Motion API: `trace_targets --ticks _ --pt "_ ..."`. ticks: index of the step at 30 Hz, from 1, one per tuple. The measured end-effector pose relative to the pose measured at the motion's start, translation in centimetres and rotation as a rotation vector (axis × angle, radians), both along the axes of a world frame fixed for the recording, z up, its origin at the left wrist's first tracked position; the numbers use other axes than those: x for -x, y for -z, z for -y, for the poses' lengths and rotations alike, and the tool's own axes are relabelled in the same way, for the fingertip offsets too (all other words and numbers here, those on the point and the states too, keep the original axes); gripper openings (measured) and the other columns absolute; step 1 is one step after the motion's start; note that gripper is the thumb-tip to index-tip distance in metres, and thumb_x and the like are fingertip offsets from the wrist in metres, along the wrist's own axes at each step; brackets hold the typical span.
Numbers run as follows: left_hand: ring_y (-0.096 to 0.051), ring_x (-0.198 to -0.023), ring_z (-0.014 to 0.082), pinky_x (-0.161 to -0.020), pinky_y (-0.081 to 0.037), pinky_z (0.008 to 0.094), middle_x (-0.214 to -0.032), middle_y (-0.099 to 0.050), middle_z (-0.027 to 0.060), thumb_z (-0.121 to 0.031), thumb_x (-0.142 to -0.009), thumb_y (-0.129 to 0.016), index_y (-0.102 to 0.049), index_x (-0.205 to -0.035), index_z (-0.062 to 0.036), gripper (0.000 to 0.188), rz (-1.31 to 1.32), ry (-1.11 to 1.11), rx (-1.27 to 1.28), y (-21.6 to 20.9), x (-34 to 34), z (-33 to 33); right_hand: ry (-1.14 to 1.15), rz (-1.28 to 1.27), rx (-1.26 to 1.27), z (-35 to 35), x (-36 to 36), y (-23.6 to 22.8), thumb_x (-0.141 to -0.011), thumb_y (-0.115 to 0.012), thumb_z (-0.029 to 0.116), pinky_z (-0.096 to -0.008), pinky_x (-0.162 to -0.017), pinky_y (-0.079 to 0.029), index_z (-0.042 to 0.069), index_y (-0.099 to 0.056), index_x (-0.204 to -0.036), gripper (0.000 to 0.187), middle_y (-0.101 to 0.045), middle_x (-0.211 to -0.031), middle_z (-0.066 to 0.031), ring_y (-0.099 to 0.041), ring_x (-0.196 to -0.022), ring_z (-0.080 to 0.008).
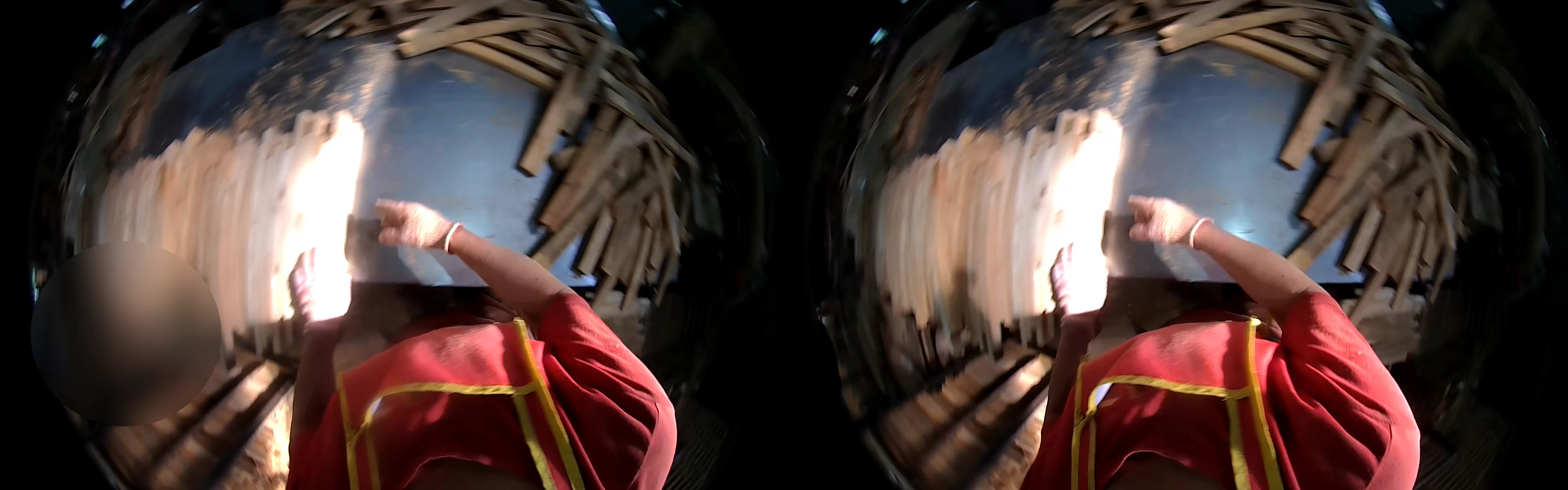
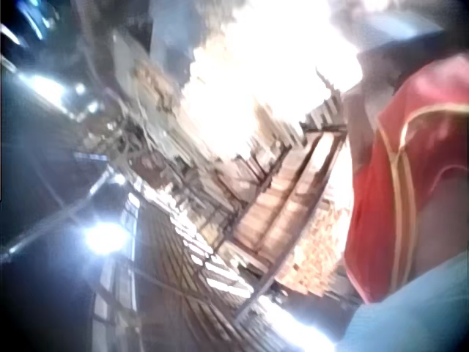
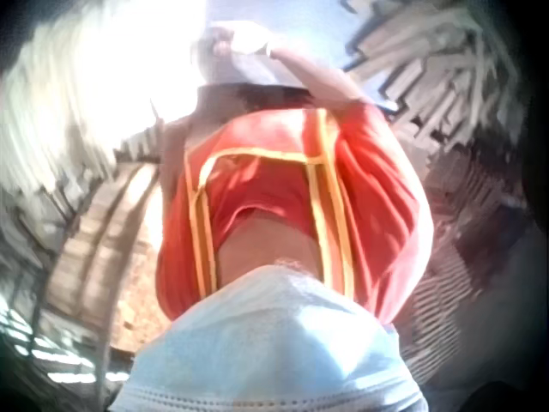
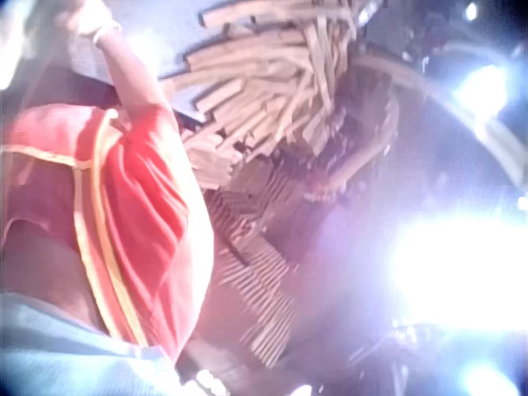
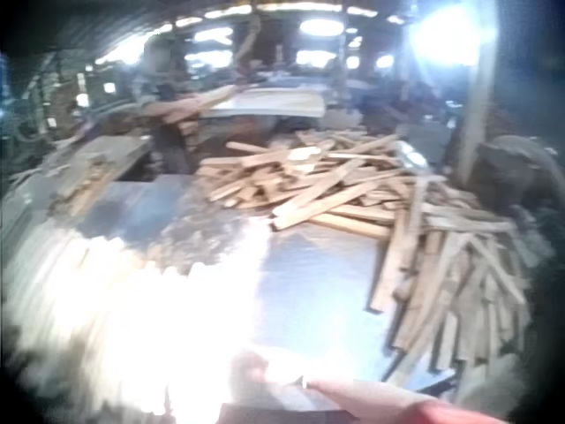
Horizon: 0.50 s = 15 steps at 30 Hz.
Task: The person picks up thin wooden planks from a scattered pile on the floor and arranges them into a neat, vertical stack. The worker repeatedly selects individual pieces, aligns them, and places them into the growing stack, maintaining a consistent order throughout the process.
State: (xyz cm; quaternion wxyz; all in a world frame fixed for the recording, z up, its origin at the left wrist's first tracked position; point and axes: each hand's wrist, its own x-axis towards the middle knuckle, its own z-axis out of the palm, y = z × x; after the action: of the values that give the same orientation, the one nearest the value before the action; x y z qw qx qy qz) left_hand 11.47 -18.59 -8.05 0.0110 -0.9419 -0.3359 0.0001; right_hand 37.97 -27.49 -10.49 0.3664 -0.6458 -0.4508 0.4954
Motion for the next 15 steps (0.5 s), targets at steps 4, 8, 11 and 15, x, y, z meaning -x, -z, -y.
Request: trace_targets --ticks 4,8,11,15 --pt "-0.044 -0.143 0.0382 -0.119 -0.036 0.0519 -0.152 -0.048 0.0159 -0.029 -0.083 -0.078 -0.05 -0.152 -0.0053 0.078 0.121 -0.114 -0.046 1.5 0.2 1.7 0.695 0.947 0.191 8.8 -16.0 -5.2 -0.088 -0.079 0.035 -0.0496 -0.093 -0.056 0.007 -0.063 -0.125 0.05 -0.07 -0.115 -0.0234 -0.067 -0.109 -0.0422" --pt "-0.038 -0.148 0.0396 -0.122 -0.032 0.055 -0.158 -0.043 0.0156 -0.03 -0.081 -0.082 -0.044 -0.157 -0.0066 0.088 0.143 0.002 0.026 0.2 -5.2 3.9 1.141 1.289 0.579 20.3 -26.2 -3.4 -0.079 -0.083 0.045 -0.0468 -0.089 -0.058 0.011 -0.058 -0.127 0.064 -0.071 -0.113 -0.0195 -0.069 -0.109 -0.0391" --pt "-0.041 -0.143 0.0428 -0.118 -0.036 0.055 -0.156 -0.041 0.0157 -0.025 -0.077 -0.088 -0.046 -0.154 -0.0062 0.089 0.178 0.179 0.189 -1.2 -10.5 6.4 1.037 0.914 0.764 20.2 -25.9 -3.1 -0.08 -0.082 0.037 -0.0472 -0.092 -0.058 0.007 -0.053 -0.132 0.067 -0.071 -0.117 -0.0216 -0.069 -0.113 -0.0393" --pt "-0.04 -0.145 0.0371 -0.116 -0.039 0.0521 -0.155 -0.04 0.0141 -0.035 -0.078 -0.087 -0.047 -0.153 -0.0064 0.09 0.188 0.369 0.227 0.3 -16.8 8.9 0.826 0.561 0.454 17.9 -17.3 -3.0 -0.082 -0.077 0.026 -0.0522 -0.101 -0.054 0.013 -0.046 -0.148 0.074 -0.066 -0.126 -0.0287 -0.064 -0.119 -0.0464"
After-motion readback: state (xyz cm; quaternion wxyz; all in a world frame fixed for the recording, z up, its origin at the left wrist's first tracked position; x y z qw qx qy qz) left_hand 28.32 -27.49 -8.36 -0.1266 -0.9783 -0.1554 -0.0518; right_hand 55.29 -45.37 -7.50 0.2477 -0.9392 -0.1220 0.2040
